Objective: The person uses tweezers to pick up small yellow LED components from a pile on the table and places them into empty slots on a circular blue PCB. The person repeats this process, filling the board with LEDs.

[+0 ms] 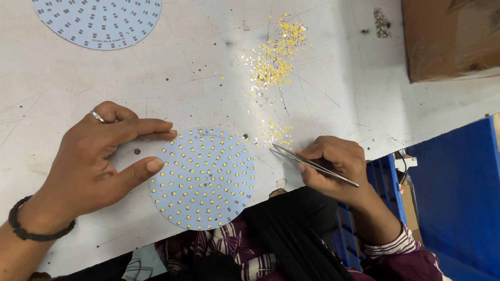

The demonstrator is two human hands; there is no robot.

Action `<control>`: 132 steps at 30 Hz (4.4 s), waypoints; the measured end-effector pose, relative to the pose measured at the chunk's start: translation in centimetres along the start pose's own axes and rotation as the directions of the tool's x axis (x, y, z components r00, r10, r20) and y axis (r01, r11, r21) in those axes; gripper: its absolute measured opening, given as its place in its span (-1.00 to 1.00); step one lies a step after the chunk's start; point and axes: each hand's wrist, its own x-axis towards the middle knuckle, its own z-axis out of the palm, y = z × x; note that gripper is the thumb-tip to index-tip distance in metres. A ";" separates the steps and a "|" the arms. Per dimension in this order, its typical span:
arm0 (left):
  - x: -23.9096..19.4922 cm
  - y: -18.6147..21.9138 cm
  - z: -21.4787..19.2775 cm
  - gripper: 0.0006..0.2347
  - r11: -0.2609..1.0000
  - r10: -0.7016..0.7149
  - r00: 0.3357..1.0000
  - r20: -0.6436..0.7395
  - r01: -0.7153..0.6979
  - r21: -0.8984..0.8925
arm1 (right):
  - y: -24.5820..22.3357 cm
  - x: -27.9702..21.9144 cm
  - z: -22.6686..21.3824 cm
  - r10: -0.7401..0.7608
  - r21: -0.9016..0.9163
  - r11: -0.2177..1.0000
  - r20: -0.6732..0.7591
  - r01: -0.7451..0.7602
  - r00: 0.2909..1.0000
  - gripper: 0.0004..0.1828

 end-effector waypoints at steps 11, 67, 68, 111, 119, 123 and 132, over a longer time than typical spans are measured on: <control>-1.1 -1.0 -0.1 -0.63 0.993 0.097 0.994 -0.049 -0.100 -0.066 | -3.8 -2.6 1.5 0.047 0.178 0.984 -0.100 -0.028 0.994 -0.89; -4.3 -0.5 -1.4 -0.67 0.997 0.045 0.998 -0.038 -0.047 -0.060 | -8.2 -4.3 1.6 0.534 0.908 0.242 0.168 -0.340 0.828 -0.82; -4.3 -0.6 -1.4 -0.66 0.997 0.050 0.998 -0.039 -0.052 -0.051 | -8.2 -4.1 1.8 0.544 0.915 0.203 0.190 -0.348 0.818 -0.81; -3.0 -0.6 -1.1 -0.48 0.995 0.103 0.995 0.007 -0.103 0.004 | -1.3 1.1 0.2 -0.101 0.261 0.965 0.310 0.018 0.945 -0.89; -3.0 -0.5 -1.0 -0.48 0.996 0.088 0.996 0.004 -0.088 0.013 | -0.7 2.7 -0.2 -0.149 0.289 0.957 0.437 0.018 0.887 -0.80; -3.2 -0.8 -1.0 -0.47 0.998 0.065 0.998 0.008 -0.066 0.016 | -0.7 2.7 0.0 -0.130 0.282 0.959 0.441 0.001 0.888 -0.80; -2.7 -0.2 -1.4 -0.46 0.999 0.020 1.000 0.015 -0.020 0.033 | 1.1 2.4 -1.0 0.018 0.199 0.978 0.216 -0.062 0.976 -0.89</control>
